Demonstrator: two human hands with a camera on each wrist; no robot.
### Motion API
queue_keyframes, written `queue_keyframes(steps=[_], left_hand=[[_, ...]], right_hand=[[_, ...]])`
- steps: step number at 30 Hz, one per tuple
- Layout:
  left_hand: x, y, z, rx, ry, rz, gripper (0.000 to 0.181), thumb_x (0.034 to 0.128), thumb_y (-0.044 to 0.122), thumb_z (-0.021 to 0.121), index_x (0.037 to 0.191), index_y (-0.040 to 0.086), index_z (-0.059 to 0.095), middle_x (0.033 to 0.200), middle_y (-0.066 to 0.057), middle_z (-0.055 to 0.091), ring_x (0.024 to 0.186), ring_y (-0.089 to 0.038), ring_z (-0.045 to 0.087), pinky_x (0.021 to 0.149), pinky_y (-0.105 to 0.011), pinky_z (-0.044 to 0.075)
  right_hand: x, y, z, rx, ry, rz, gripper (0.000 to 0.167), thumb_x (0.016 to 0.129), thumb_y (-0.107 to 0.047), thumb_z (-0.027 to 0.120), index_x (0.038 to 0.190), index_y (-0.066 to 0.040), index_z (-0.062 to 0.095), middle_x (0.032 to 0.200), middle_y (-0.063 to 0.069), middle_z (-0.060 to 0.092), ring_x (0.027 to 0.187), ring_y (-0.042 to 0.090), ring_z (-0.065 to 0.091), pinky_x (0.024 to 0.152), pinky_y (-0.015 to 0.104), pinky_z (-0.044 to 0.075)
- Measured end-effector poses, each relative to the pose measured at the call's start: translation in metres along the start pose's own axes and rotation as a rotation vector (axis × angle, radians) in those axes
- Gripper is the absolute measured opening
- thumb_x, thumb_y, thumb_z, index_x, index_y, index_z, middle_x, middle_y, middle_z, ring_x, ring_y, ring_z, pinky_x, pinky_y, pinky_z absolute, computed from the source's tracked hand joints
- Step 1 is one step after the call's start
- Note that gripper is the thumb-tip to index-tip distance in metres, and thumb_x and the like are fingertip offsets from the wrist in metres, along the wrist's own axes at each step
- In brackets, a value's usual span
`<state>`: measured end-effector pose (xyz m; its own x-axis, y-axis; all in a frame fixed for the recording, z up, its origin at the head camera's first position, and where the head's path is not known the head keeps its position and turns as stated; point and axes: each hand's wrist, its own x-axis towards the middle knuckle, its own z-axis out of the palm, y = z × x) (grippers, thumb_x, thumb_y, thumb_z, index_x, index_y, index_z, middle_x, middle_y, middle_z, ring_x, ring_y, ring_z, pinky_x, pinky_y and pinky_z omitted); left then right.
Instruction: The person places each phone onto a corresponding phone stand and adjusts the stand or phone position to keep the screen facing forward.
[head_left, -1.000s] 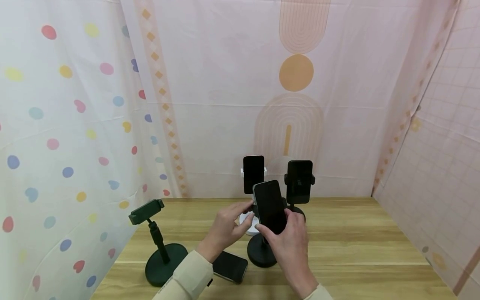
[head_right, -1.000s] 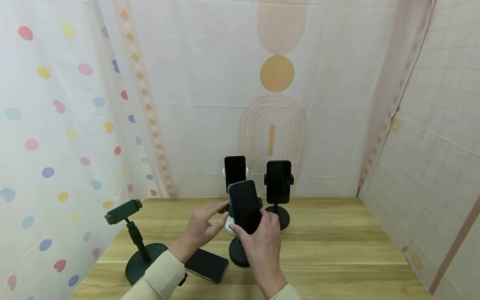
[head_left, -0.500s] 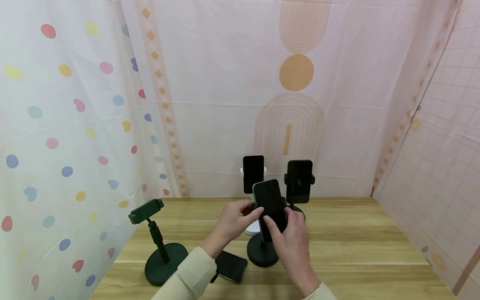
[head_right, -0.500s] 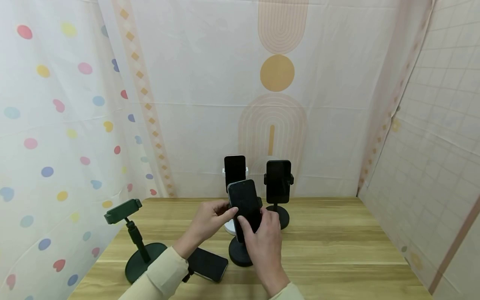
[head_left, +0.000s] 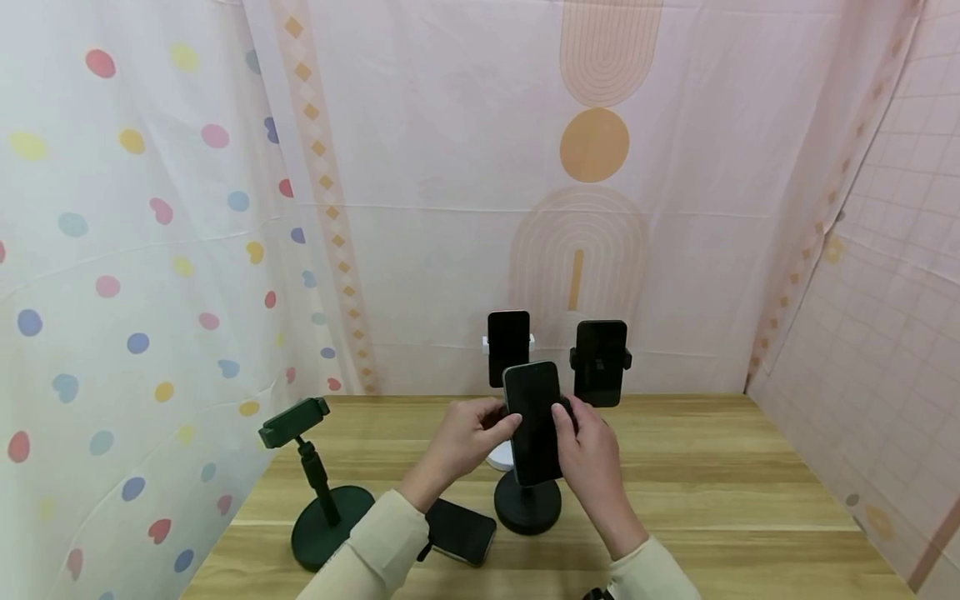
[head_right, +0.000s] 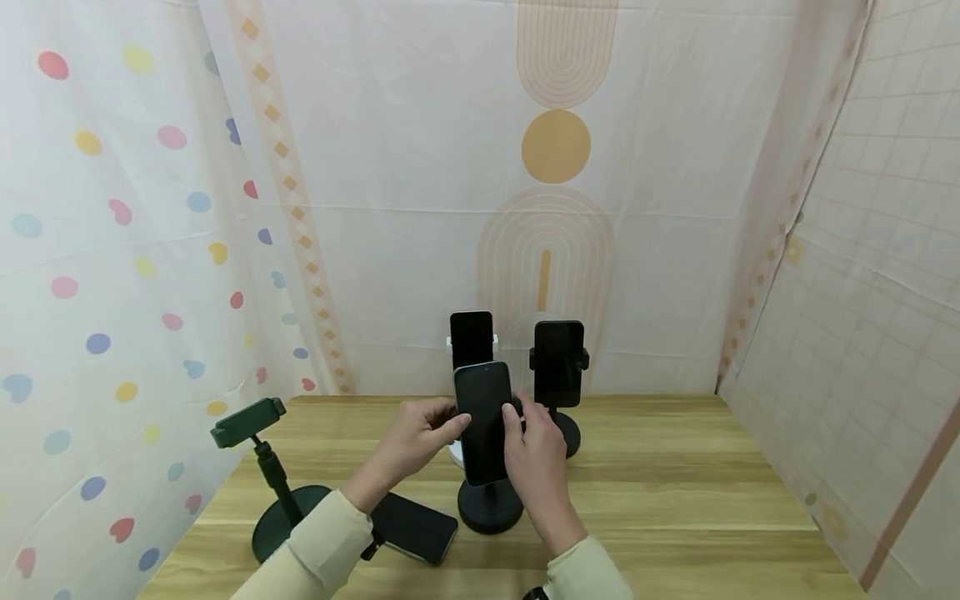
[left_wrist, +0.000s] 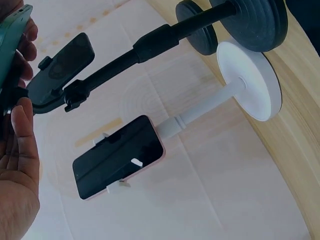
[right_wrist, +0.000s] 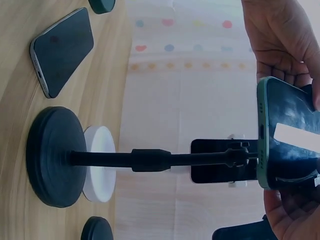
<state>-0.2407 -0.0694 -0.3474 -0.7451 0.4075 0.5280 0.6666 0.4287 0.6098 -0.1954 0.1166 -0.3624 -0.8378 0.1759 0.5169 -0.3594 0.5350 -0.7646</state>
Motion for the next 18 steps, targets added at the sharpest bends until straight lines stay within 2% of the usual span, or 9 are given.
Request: queue_keyframes(steps=[4, 9, 18], left_hand=[[0.0001, -0.0031, -0.0018, -0.024, -0.007, -0.023, 0.016, 0.0976, 0.021, 0.065, 0.091, 0.008, 0.071, 0.07, 0.006, 0.062, 0.06, -0.007, 0.053, 0.053, -0.025, 0.045], [0.0003, -0.0062, -0.0029, -0.071, -0.013, -0.047, 0.016, 0.0994, 0.02, 0.062, 0.089, 0.009, 0.066, 0.071, 0.004, 0.059, 0.061, -0.008, 0.059, 0.055, -0.027, 0.052], [0.0001, -0.0066, -0.0009, -0.115, -0.022, -0.127, 0.021, 0.1035, 0.028, 0.054, 0.096, 0.011, 0.063, 0.075, 0.001, 0.057, 0.065, -0.013, 0.056, 0.058, -0.029, 0.053]], right_hand=[[0.0007, -0.0004, -0.0005, 0.01, -0.025, 0.005, 0.041, 0.105, -0.026, 0.052, 0.131, 0.004, 0.059, 0.117, 0.02, 0.064, 0.105, 0.034, 0.063, 0.089, 0.051, 0.051], [0.0009, -0.0024, 0.0002, 0.024, -0.037, 0.022, 0.038, 0.104, -0.026, 0.055, 0.129, 0.003, 0.06, 0.113, 0.018, 0.065, 0.1, 0.03, 0.064, 0.086, 0.049, 0.052], [0.0046, -0.0048, 0.0016, 0.059, -0.057, 0.062, 0.036, 0.104, -0.027, 0.055, 0.127, 0.001, 0.061, 0.105, 0.013, 0.068, 0.091, 0.023, 0.063, 0.079, 0.043, 0.053]])
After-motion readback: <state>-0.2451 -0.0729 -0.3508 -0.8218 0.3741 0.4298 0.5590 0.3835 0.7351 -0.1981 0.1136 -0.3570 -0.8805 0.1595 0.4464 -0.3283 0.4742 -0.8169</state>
